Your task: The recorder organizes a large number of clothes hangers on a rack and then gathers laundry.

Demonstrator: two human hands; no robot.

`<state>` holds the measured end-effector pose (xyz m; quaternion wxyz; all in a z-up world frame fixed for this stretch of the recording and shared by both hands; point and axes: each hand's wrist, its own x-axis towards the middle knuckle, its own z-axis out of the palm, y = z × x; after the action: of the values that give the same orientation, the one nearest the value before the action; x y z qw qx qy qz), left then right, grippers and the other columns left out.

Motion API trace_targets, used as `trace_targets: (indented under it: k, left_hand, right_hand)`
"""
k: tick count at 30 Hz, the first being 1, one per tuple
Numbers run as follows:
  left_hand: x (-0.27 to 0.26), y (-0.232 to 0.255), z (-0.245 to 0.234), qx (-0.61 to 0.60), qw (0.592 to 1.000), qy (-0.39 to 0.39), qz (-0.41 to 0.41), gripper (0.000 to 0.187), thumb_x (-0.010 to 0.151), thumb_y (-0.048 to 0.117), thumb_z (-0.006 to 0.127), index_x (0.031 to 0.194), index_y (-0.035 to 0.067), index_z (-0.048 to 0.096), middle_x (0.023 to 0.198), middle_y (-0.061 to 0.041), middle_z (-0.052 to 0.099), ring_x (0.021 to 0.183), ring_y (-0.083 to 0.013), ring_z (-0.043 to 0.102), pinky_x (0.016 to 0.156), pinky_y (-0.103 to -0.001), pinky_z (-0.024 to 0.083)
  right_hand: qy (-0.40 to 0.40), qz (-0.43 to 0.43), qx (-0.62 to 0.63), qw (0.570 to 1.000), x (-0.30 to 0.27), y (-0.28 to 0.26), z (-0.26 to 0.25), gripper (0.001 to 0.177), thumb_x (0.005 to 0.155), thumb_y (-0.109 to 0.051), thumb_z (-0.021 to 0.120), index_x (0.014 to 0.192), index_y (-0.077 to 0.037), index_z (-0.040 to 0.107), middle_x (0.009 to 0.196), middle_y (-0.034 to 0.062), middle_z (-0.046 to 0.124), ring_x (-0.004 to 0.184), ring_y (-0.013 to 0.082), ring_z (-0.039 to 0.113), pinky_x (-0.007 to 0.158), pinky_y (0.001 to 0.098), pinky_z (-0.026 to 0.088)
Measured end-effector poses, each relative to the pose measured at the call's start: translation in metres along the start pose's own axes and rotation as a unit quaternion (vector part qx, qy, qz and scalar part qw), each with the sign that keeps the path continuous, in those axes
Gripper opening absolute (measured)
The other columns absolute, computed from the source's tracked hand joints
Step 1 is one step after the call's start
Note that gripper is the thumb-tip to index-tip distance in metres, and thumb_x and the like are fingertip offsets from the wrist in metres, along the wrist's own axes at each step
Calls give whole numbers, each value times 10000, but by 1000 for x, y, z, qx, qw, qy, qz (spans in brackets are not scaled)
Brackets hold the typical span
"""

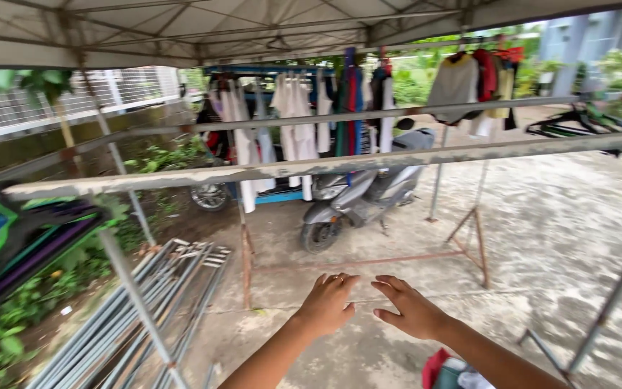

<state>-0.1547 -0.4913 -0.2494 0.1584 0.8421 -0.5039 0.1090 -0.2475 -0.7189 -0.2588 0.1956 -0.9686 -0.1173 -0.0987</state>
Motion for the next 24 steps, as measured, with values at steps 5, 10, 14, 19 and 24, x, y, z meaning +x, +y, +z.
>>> trace_targets:
  k: [5,10,14,19,24]
  left_hand:
    - [61,28,51,-32,997,-27,70,588,902,183,669,1428,16,462,1384,-197,561,1328,-350,499,1090,-530,331]
    - [131,63,90,-72,988,-40,129,577,906,183,667,1425,14,481,1370,-189,571,1321,-344,505,1087,-512,343]
    - [183,83,112,-99,979,-72,162,558,922,179,648,1430,13,492,1360,-183,574,1308,-339,513,1087,-506,346]
    - [262,97,146,-117,966,-73,219,559,916,158,644,1431,4,488,1354,-187,574,1302,-343,513,1099,-500,338]
    - [323,113,172,-129,959,-82,240,566,903,175,657,1416,12,484,1362,-187,563,1305,-349,503,1100,-492,334]
  right_hand:
    - [20,65,5,998,-44,68,-15,673,914,-408,680,1487,-122,472,1590,81,380,1418,305,440,1148,403,403]
    - [39,94,-11,995,-80,135,-37,652,920,-391,695,1468,-106,487,1587,102,382,1433,311,432,1164,406,396]
    - [21,173,1,985,-94,181,-55,639,938,-403,667,1470,-112,466,1609,70,355,1449,291,414,1174,403,382]
    - [12,242,-4,970,-101,242,-90,647,954,-403,648,1498,-125,434,1625,59,324,1475,285,378,1189,415,357]
    - [34,262,-30,964,-110,291,-120,632,968,-406,635,1486,-101,436,1599,85,356,1486,301,350,1206,428,349]
